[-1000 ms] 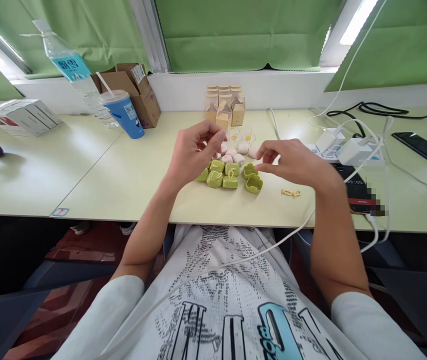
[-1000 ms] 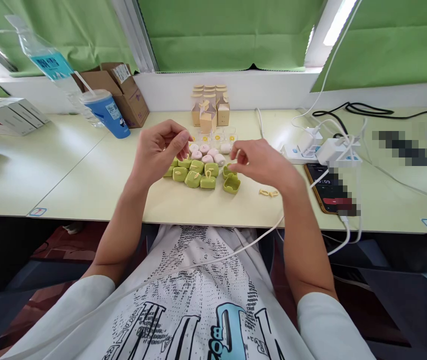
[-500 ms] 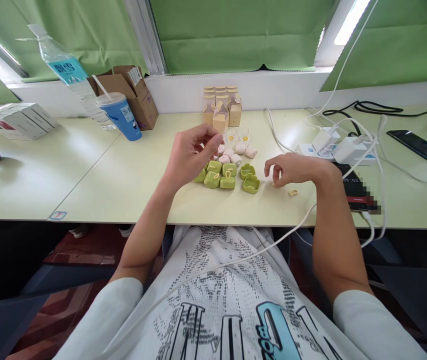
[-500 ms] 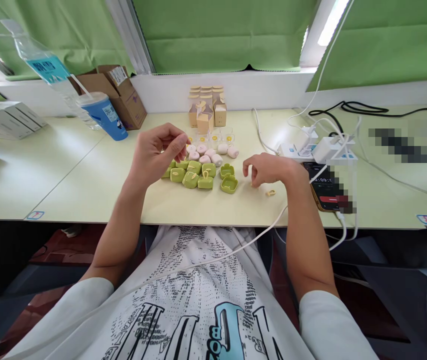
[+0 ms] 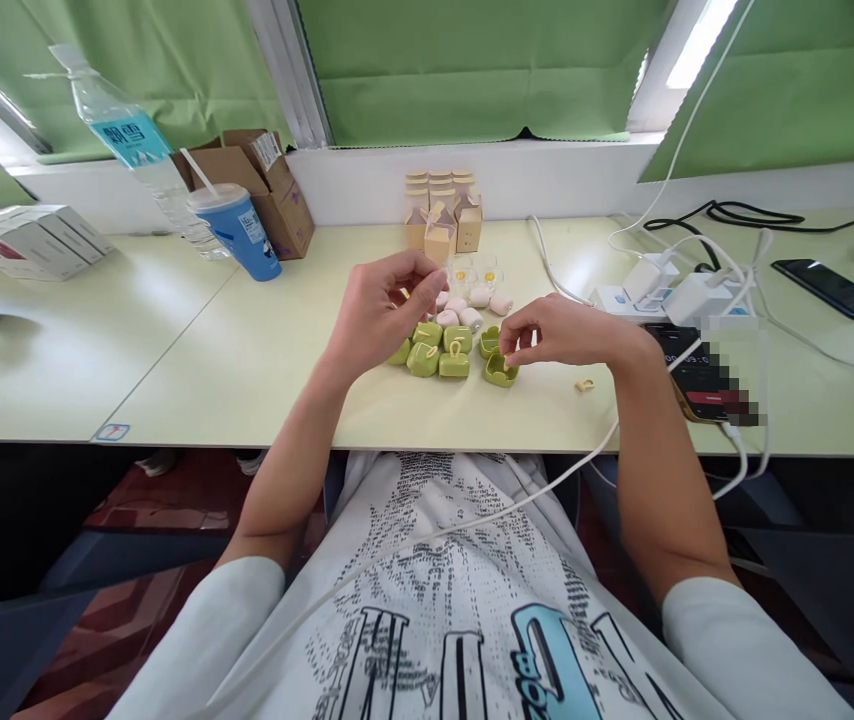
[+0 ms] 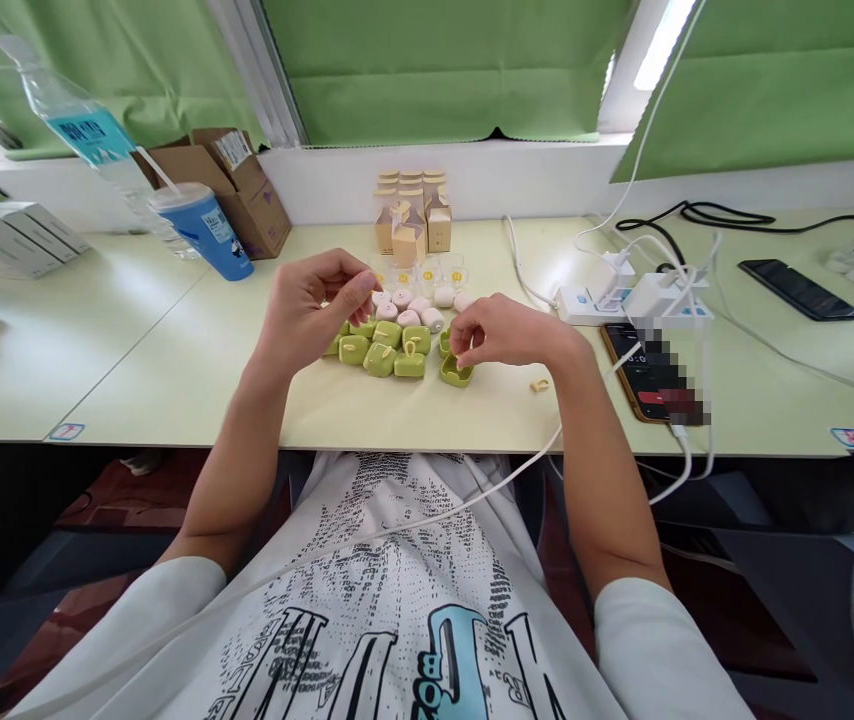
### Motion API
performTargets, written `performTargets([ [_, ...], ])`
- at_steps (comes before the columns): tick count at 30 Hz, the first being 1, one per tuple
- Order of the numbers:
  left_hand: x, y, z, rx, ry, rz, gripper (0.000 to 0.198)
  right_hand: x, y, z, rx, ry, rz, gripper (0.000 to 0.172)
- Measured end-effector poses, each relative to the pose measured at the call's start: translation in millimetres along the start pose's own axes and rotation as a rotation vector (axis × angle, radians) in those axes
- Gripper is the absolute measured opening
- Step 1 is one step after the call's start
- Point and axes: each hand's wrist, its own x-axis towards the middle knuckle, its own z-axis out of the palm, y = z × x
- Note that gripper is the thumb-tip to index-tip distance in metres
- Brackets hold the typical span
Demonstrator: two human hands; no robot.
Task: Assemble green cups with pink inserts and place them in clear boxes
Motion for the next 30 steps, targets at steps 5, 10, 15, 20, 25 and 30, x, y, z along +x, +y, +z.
performTargets([
  [5, -0.2, 1.6, 0.2, -0.003, -0.012, 0.003, 0.040, 1.8, 1.4, 1.8, -0.065, 0.013, 0.041, 0.008],
  [10, -0.4, 2.5, 0.9, 0.003, -0.008, 0.001, 0.038, 5.7, -0.8, 8.0, -0.082, -0.029, 0.065, 0.009],
  [15, -0.6, 2.5, 1.4, 0.005, -0.043, -0.006, 0.035, 7.1, -4.9, 10.2, -0.085, -0.034, 0.077, 0.013],
  [20, -0.3, 3.6, 0.2, 0.029, -0.078, -0.019, 0.037, 1.7, -8.2, 4.3, -0.052, 0.008, 0.066, 0.017],
  [25, -2.0, 4.3, -1.2, 0.100, -0.124, -0.028, 0.021, -6.5, -16.4, -0.3, 0.254, 0.314, 0.003, 0.025],
  [30, -5.5, 0.3, 2.2, 0.054, -0.233, -0.053, 0.047, -3.3, -32.0, 5.8, 0.508, 0.697, -0.026, 0.045],
])
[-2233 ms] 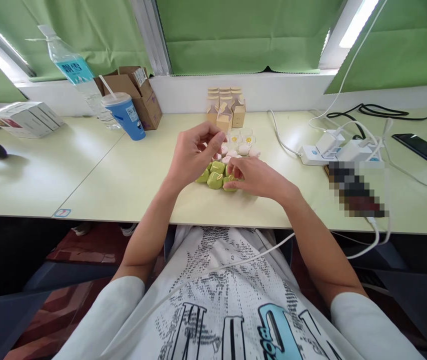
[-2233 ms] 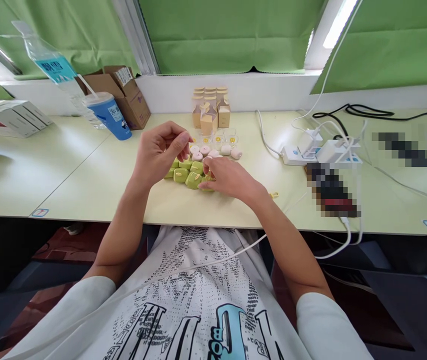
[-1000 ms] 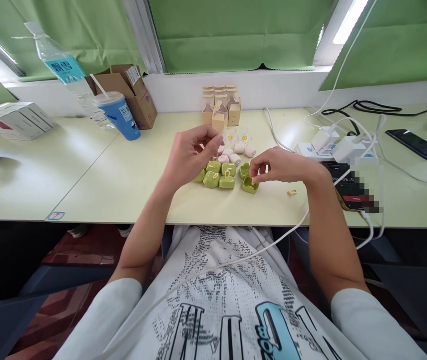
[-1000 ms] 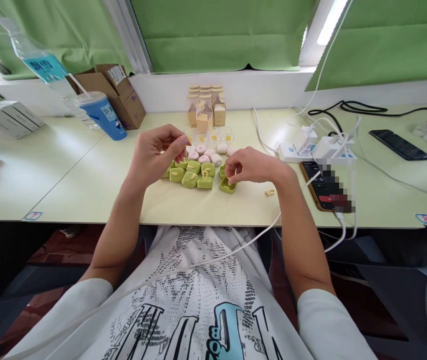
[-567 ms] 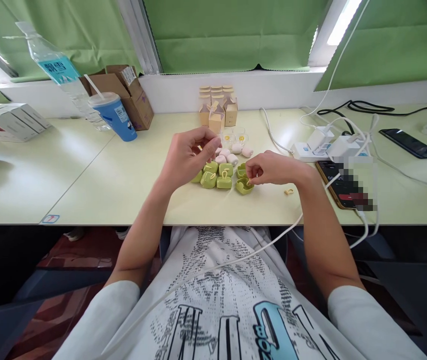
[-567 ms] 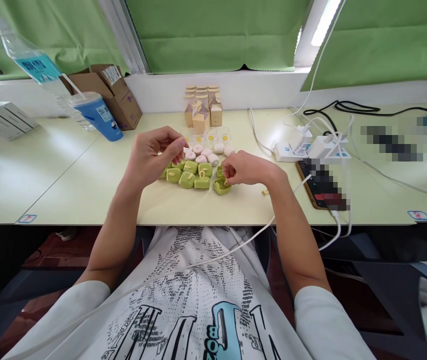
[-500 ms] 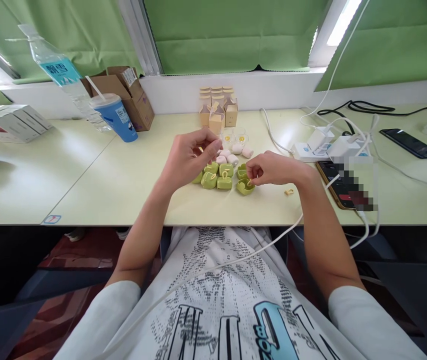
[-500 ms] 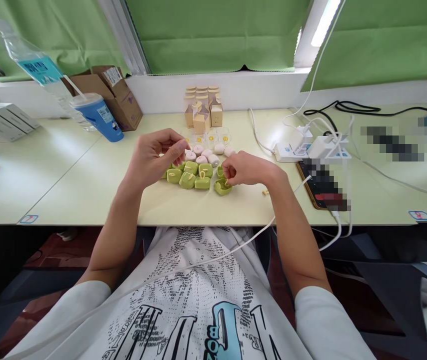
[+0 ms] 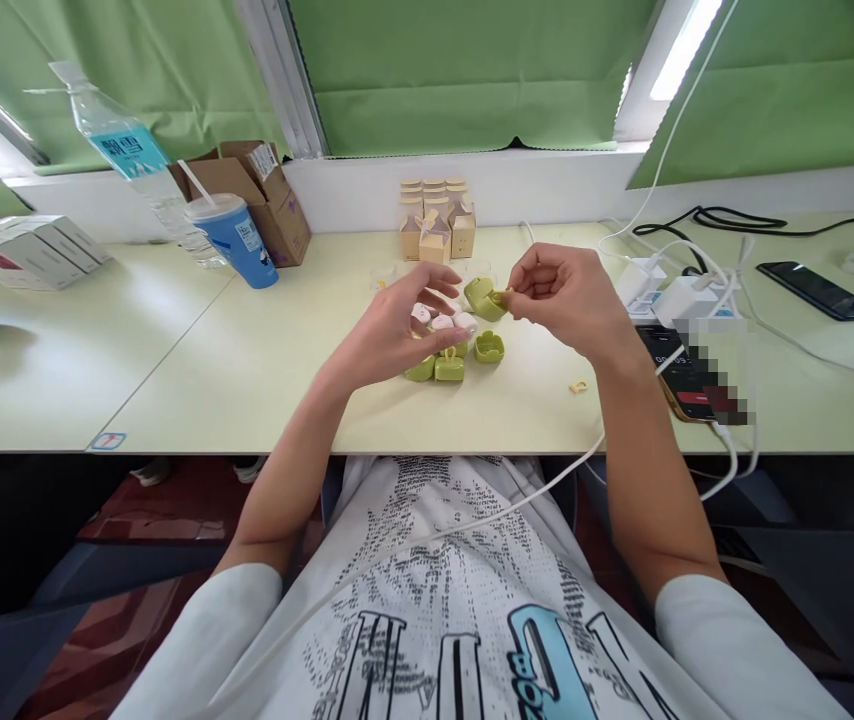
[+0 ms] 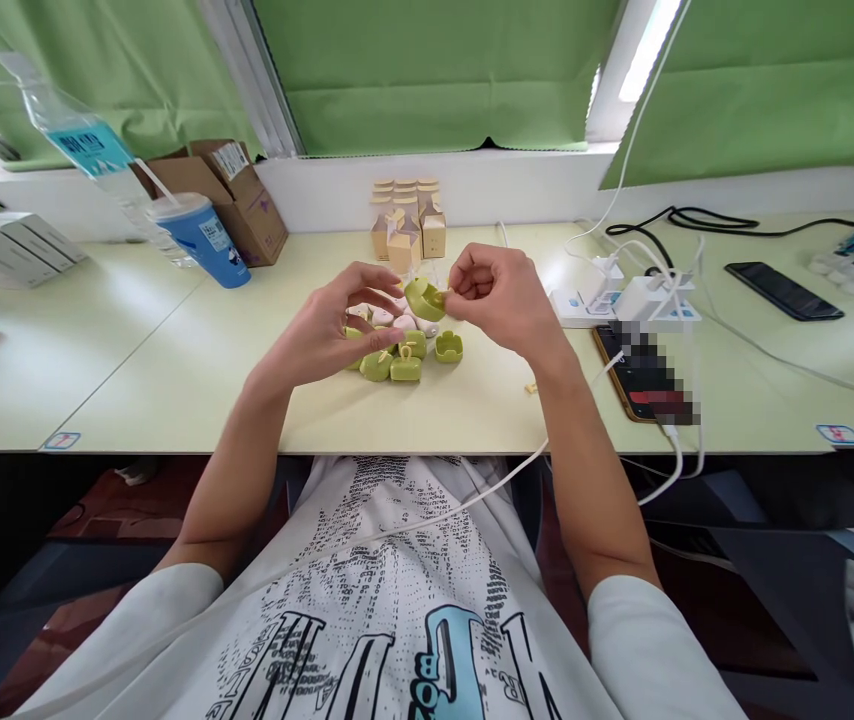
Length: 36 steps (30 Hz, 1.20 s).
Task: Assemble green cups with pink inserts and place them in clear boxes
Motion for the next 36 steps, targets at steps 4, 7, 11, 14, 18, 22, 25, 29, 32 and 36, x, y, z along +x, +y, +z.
performTargets([
  [4, 0.1, -1.0, 3.2, -0.072, 0.025, -0.004, 0.052, -6.8, -15.5, 18.8, 0.043, 0.048, -0.035, 0.041],
  [7, 0.2, 0.6, 2.1, -0.103, 0.028, 0.027, 0.048, -15.4, -26.8, 27.9, -0.067, 0.046, -0.079, 0.031],
  [11, -0.4, 0.2, -1.6, -0.162, 0.009, 0.055, 0.047, -24.8, -35.7, 28.8, -0.259, -0.022, -0.185, 0.012],
  [14, -0.4, -3.8, -3.1, -0.227, 0.026, 0.050, 0.048, -27.1, -36.2, 28.0, -0.371, -0.002, -0.275, 0.007],
  [18, 0.2, -6.9, -4.6, -0.285, 0.017, 0.056, 0.053, -23.2, -25.5, 31.8, -0.420, 0.115, -0.487, 0.012],
  [22, 0.4, -4.2, -6.2, -0.330, -0.043, 0.047, 0.052, -17.8, -11.9, 38.1, -0.419, 0.177, -0.688, 0.011],
  [25, 0.0, -3.0, -6.7, -0.319, -0.043, 0.044, 0.051, -16.8, -8.8, 42.0, -0.461, 0.193, -0.723, 0.012],
  [29, -0.6, -2.9, -7.6, -0.293, -0.037, 0.033, 0.051, -17.9, -10.3, 44.5, -0.509, 0.217, -0.754, 0.017],
  [32, -0.4, -2.6, -8.6, -0.276, -0.042, 0.025, 0.050, -18.3, -11.4, 43.0, -0.523, 0.188, -0.763, 0.020],
  [36, 0.8, -1.3, -9.6, -0.266, -0.014, 0.042, 0.053, -17.5, -11.2, 40.7, -0.485, 0.147, -0.734, 0.017],
])
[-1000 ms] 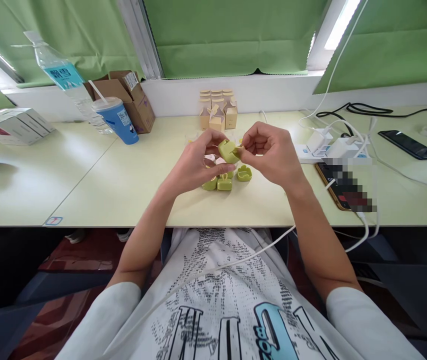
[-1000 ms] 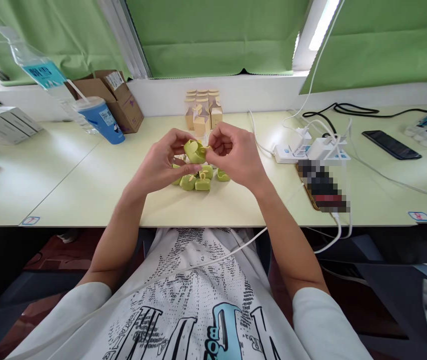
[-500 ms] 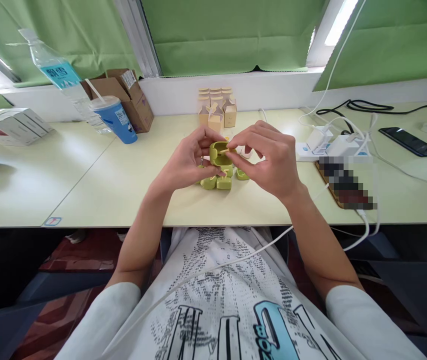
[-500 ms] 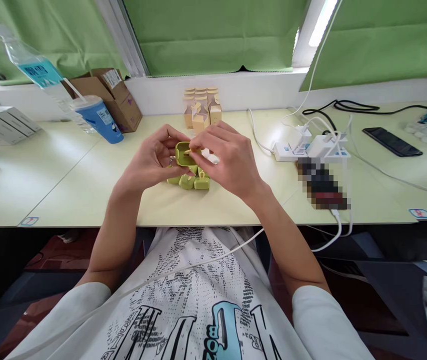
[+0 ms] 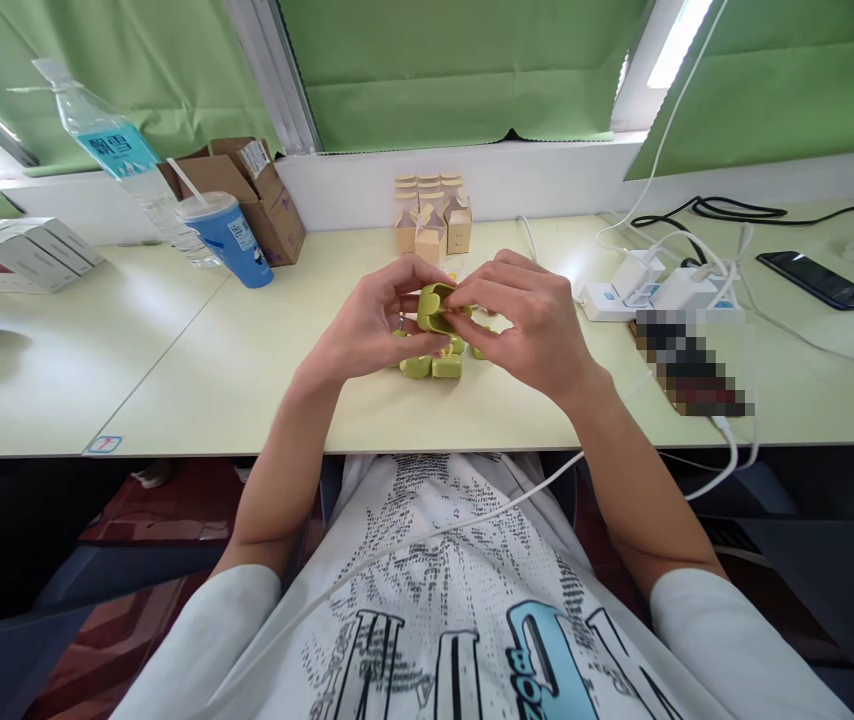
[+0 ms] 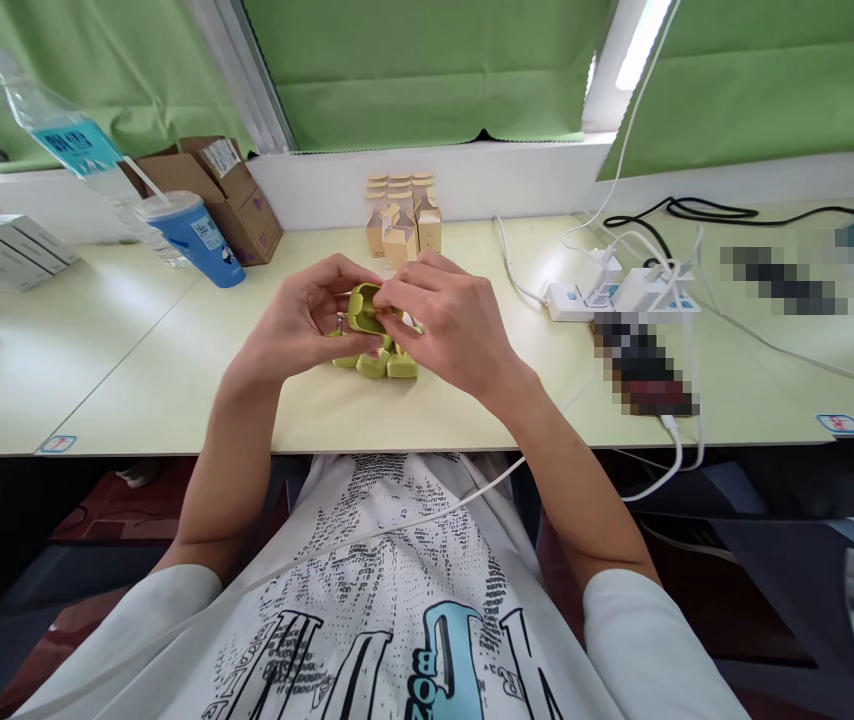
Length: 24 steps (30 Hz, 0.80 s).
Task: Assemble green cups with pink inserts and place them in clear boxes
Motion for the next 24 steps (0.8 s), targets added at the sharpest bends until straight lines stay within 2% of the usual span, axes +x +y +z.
performTargets([
  [5, 0.5, 6.7, -0.2, -0.079, 0.017, -0.087, 0.061, 0.3, -0.8, 4.9, 0.101, 0.065, 0.026, 0.015],
  [11, -0.3, 13.2, 0.7, -0.123, 0.021, -0.146, 0.061, 2.6, -5.0, 6.3, 0.292, 0.077, 0.081, 0.016],
  [17, 0.2, 14.5, 0.2, -0.200, -0.008, -0.124, 0.051, 3.1, -7.3, 5.6, 0.457, 0.113, 0.147, 0.014],
  [24, 0.3, 12.4, -1.0, -0.170, -0.005, -0.144, 0.057, 3.5, -6.7, 6.2, 0.562, 0.102, 0.162, 0.020],
])
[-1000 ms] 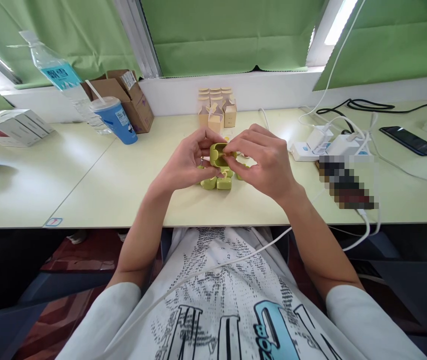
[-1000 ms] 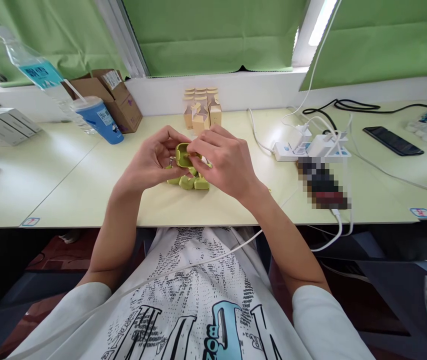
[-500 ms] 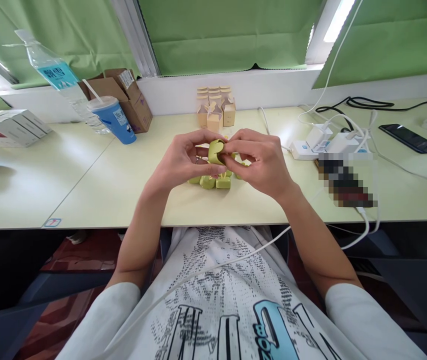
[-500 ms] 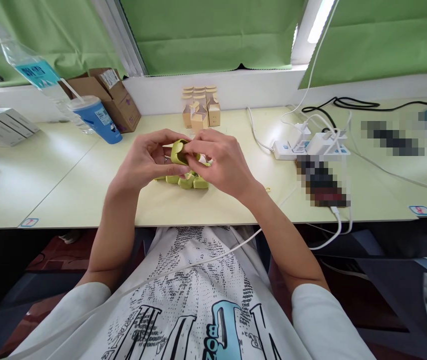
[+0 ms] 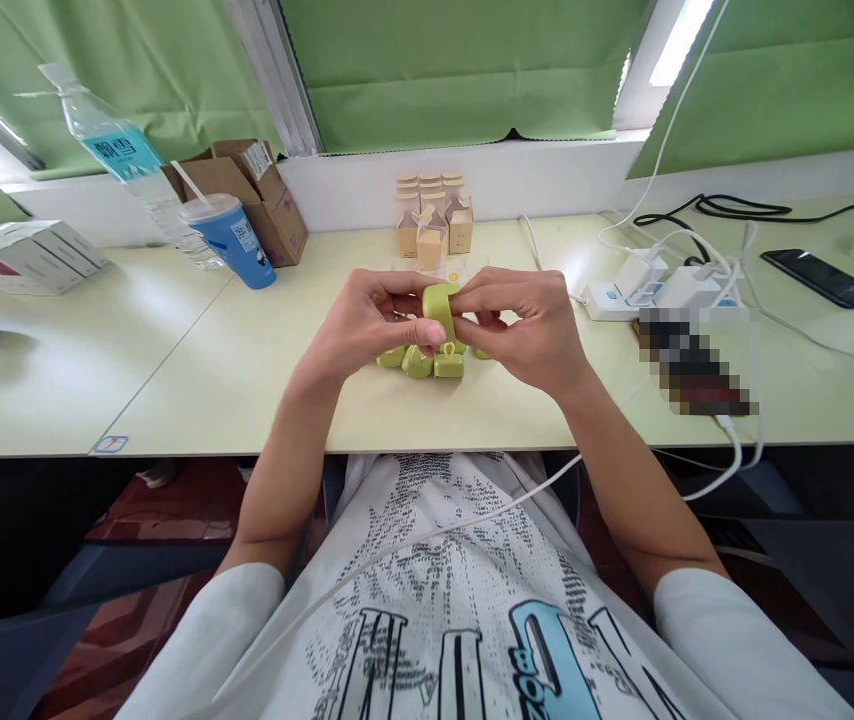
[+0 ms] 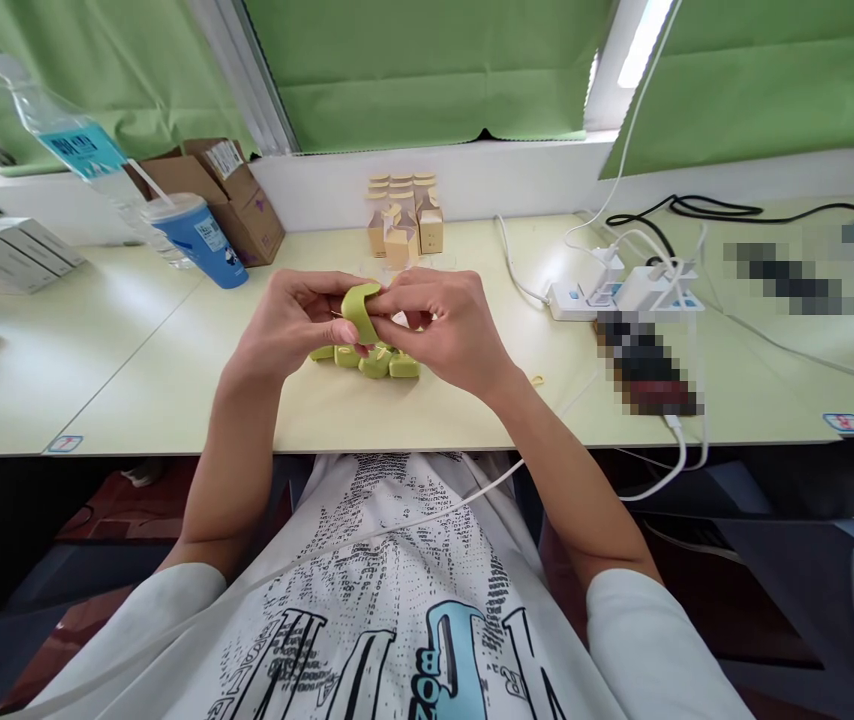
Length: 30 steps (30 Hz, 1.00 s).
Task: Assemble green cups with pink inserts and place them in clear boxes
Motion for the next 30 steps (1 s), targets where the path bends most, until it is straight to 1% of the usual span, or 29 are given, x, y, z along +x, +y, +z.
performTargets([
  [5, -0.1, 0.0, 3.0, 0.017, 0.003, 0.006, 0.051, 1.2, 1.8, 1.0, 0.068, -0.005, 0.095, 0.032],
  [9, 0.9, 2.1, 3.0, 0.050, 0.069, 0.012, 0.052, 1.2, -1.4, 9.6, 0.127, 0.069, 0.233, 0.042],
  [11, 1.4, 2.6, 1.4, 0.055, 0.074, 0.011, 0.055, 1.4, -2.8, 13.0, 0.159, 0.091, 0.275, 0.046],
  [15, 1.5, 1.3, -1.0, 0.022, 0.020, -0.021, 0.058, 2.4, -2.2, 13.6, 0.213, 0.061, 0.293, 0.049],
  [17, 1.1, 0.6, -0.9, 0.014, 0.010, -0.032, 0.060, 2.6, -1.0, 14.1, 0.250, 0.074, 0.307, 0.050],
  [24, 0.9, 1.4, 0.2, 0.045, 0.087, 0.024, 0.063, -0.3, 2.0, 27.1, 0.319, 0.231, 0.369, 0.059],
  [27, 1.9, -0.6, -0.1, 0.027, 0.083, 0.044, 0.066, -1.1, 2.6, 27.5, 0.283, 0.277, 0.355, 0.057],
  [30, 2.8, -4.9, 0.1, 0.023, 0.099, 0.050, 0.067, -1.2, 2.9, 25.2, 0.220, 0.303, 0.331, 0.050],
])
